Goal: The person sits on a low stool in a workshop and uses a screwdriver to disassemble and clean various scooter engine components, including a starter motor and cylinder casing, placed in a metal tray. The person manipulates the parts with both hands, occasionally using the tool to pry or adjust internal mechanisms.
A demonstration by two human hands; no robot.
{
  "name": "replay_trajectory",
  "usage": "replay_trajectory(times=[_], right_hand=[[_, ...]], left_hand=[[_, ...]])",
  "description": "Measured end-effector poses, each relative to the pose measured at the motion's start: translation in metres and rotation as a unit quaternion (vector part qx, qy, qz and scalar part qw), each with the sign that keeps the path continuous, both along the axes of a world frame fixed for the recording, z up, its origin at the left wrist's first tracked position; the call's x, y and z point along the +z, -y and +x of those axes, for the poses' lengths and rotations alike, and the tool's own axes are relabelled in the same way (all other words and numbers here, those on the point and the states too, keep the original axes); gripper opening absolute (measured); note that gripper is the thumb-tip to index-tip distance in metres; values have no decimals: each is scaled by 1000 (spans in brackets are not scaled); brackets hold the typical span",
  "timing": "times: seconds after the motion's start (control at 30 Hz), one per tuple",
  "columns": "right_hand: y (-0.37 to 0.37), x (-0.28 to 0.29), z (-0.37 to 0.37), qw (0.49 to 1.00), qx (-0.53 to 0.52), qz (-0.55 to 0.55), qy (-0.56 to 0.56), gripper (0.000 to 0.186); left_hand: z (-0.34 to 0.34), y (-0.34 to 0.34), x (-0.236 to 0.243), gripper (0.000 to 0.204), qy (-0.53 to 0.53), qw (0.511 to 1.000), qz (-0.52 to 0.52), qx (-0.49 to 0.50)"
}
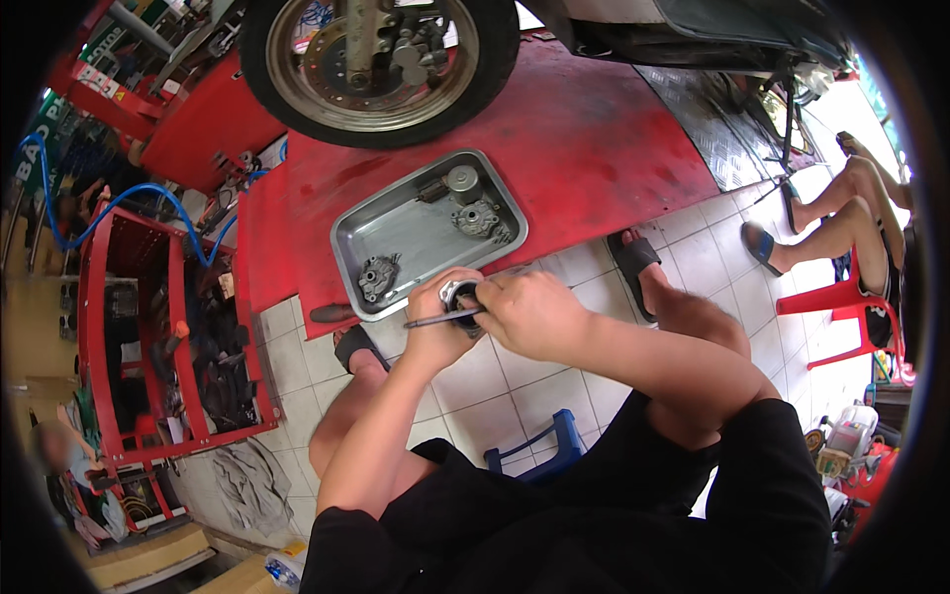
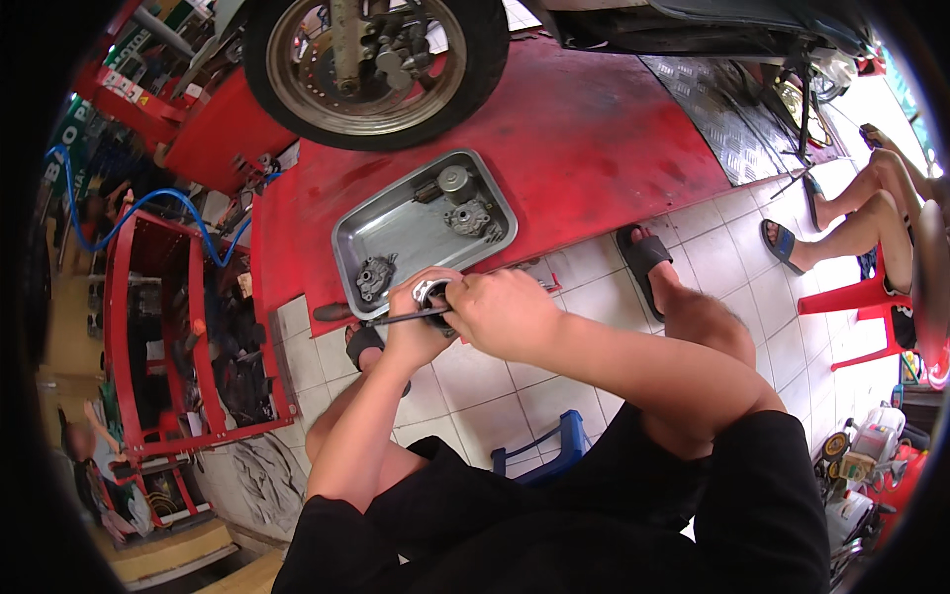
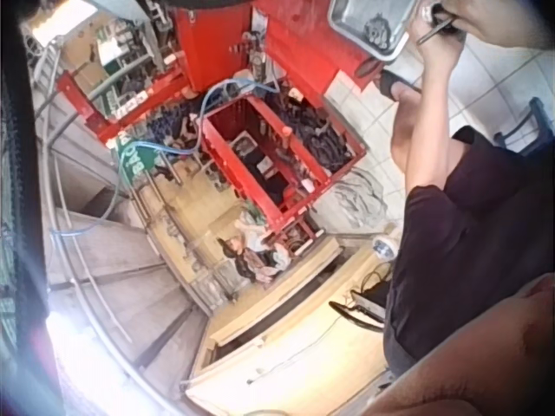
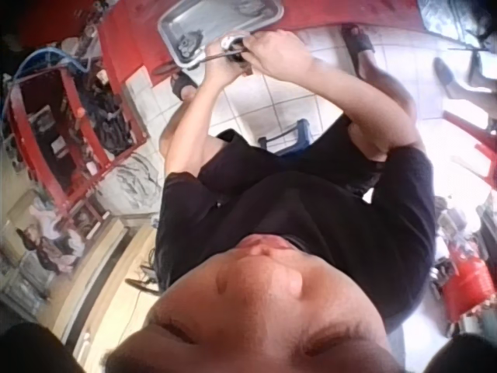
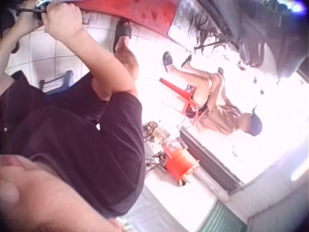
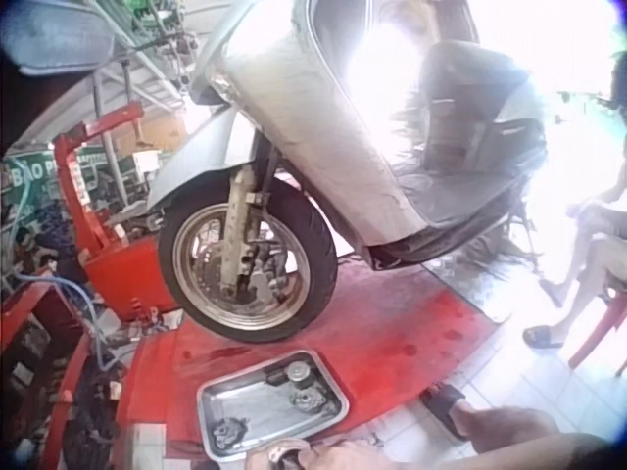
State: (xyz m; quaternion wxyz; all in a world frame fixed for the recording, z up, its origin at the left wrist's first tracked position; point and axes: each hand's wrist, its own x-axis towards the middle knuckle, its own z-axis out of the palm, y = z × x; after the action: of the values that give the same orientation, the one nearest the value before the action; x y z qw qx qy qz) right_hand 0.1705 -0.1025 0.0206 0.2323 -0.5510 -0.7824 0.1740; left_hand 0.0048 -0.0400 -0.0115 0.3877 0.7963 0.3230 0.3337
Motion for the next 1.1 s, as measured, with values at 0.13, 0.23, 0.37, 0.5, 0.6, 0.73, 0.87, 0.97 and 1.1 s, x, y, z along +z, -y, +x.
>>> replay_trajectory(times=[0.13, 0.23, 0.37, 0.5, 0.6, 0.73, 0.87, 0.97, 1.1], right_hand=[[-20, 8, 5, 998, -9, 23, -61, 33], [-31, 29, 6, 990, -32, 65, -125, 41], [-44, 28, 6, 975, -147, -70, -150, 35], [-62, -40, -13, 990, -69, 40, -112, 29], [-83, -58, -62, 999, -26, -19, -17, 43], [-124, -47, -133, 987, -33, -112, 107, 55], [-144, -39, -162, 953, -71, -216, 198, 64], [-148, -41, -168, 952, -78, -217, 204, 68], [-146, -44, -143, 973, -76, -139, 170, 77]], left_hand=[[3, 0, -4, 38, 34, 995, -86, 23], [-10, -16, 3, 42, 58, 990, -116, 54], [-51, -56, 14, 30, 189, 950, -115, 218], [-105, -88, 31, 25, 348, 824, -168, 415], [-136, -92, 37, 24, 436, 740, -198, 472], [-167, -90, 39, 24, 467, 717, -222, 468], [-170, -83, 42, 28, 470, 729, -302, 395], [-160, -84, 47, 29, 502, 699, -364, 356], [-145, -87, 39, 27, 528, 668, -392, 347]])
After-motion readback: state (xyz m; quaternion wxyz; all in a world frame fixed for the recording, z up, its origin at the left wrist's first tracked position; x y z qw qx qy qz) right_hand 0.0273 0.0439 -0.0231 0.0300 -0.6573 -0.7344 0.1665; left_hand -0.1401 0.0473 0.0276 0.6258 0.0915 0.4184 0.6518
